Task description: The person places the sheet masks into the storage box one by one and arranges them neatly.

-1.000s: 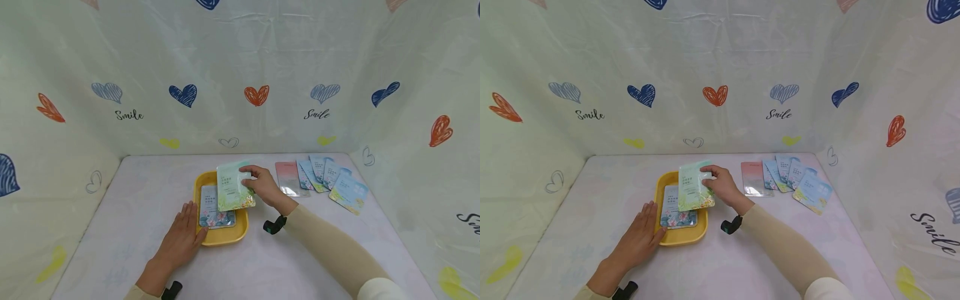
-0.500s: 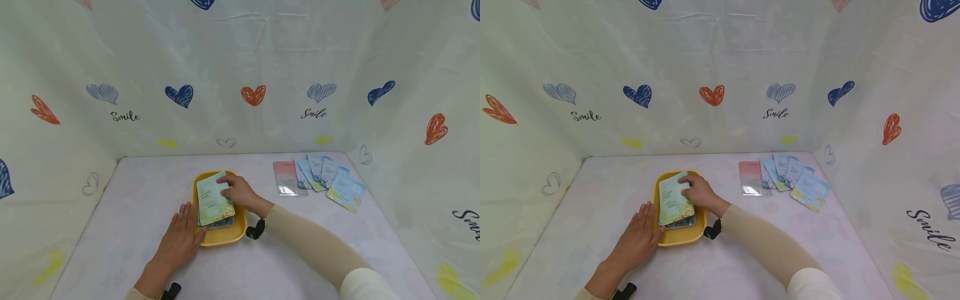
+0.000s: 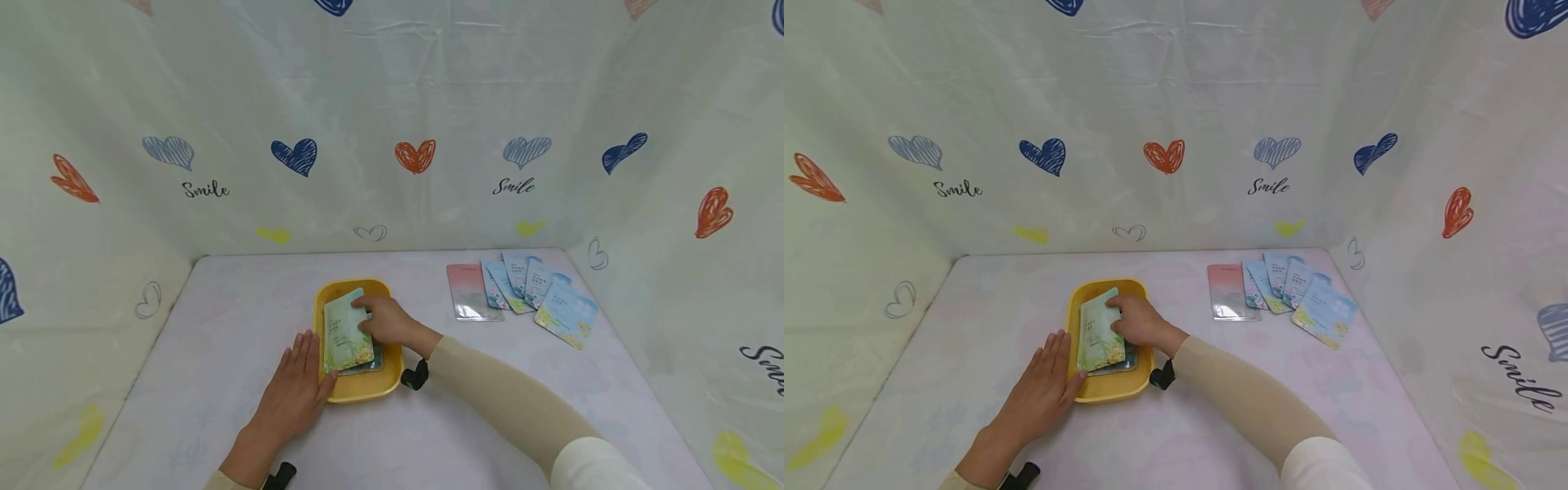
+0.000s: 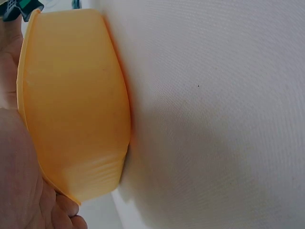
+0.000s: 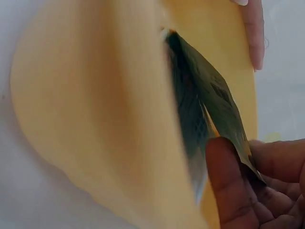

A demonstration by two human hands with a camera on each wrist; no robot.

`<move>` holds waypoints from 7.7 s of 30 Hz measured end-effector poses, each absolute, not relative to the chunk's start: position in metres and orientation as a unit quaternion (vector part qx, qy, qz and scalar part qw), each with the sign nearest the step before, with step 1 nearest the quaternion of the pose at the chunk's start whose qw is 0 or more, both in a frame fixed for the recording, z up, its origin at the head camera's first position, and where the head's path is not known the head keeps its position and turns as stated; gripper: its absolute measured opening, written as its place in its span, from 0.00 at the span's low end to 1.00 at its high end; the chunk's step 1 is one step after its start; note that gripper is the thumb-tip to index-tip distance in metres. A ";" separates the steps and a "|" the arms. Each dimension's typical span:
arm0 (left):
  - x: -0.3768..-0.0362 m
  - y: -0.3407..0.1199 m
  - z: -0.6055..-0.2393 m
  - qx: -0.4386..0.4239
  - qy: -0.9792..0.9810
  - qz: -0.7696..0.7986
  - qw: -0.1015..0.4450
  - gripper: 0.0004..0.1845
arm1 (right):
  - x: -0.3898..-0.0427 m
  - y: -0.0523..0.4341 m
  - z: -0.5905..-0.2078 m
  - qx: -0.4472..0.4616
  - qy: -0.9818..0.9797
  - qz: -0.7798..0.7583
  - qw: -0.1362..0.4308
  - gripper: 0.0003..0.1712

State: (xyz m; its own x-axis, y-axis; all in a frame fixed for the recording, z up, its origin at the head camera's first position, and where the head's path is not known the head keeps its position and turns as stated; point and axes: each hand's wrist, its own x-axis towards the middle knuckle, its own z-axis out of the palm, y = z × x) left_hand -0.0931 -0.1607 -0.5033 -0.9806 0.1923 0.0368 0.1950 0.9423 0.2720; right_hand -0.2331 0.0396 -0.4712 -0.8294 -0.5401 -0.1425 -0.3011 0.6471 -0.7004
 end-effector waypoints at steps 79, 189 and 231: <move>-0.092 -0.159 -0.505 -0.077 -0.984 -0.160 -0.024 0.46 | -0.215 0.209 -0.522 -0.259 0.966 -0.010 0.008 0.33; -0.092 -0.161 -0.504 -0.089 -0.984 -0.156 -0.013 0.45 | -0.272 0.200 -0.465 -0.046 0.809 -0.573 0.122 0.31; -0.091 -0.162 -0.499 -0.104 -0.984 -0.144 0.004 0.43 | -0.248 0.077 -0.462 -0.116 0.770 -0.597 0.194 0.30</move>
